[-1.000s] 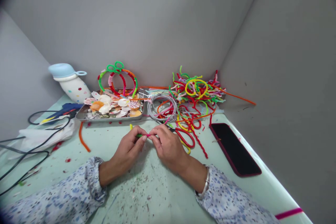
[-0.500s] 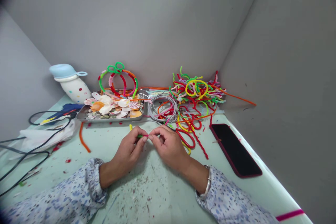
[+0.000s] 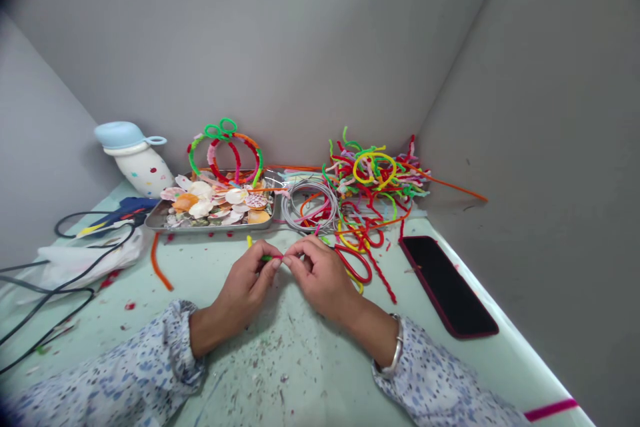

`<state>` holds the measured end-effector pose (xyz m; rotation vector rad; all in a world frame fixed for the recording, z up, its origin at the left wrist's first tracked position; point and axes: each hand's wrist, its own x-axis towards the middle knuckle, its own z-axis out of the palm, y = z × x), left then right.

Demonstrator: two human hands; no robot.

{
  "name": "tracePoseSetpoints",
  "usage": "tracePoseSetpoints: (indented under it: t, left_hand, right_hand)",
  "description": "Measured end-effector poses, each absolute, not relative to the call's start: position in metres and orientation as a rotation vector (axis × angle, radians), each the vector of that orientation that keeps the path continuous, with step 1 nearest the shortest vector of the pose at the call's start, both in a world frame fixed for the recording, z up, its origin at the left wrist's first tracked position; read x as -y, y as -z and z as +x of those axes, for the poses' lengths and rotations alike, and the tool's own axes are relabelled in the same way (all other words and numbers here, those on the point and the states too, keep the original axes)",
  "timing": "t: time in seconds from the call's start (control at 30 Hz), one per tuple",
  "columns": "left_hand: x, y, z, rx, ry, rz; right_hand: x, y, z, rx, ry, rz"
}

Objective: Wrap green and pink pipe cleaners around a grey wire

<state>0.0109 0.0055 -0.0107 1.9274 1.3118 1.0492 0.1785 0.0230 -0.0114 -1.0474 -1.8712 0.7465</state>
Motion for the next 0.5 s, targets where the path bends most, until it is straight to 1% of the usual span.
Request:
tracePoseSetpoints:
  t: [0.13, 0.37, 0.5]
  left_hand:
    - [-0.0066, 0.0111, 0.0107, -1.326, -1.054, 1.924]
    - [-0.0065, 0.0103, 0.0105, -1.318, -1.053, 1.975]
    - [-0.0059, 0.0102, 0.0104, -1.307, -1.046, 1.989]
  right_hand:
    - [-0.0215, 0.0091, 0.1778, 1.9, -0.652, -1.05]
    - [-0.0208, 0.0068, 0.1786, 1.929, -0.688, -1.085]
    - [-0.0217, 0.0072, 0.1793, 1.928, -0.763, -1.08]
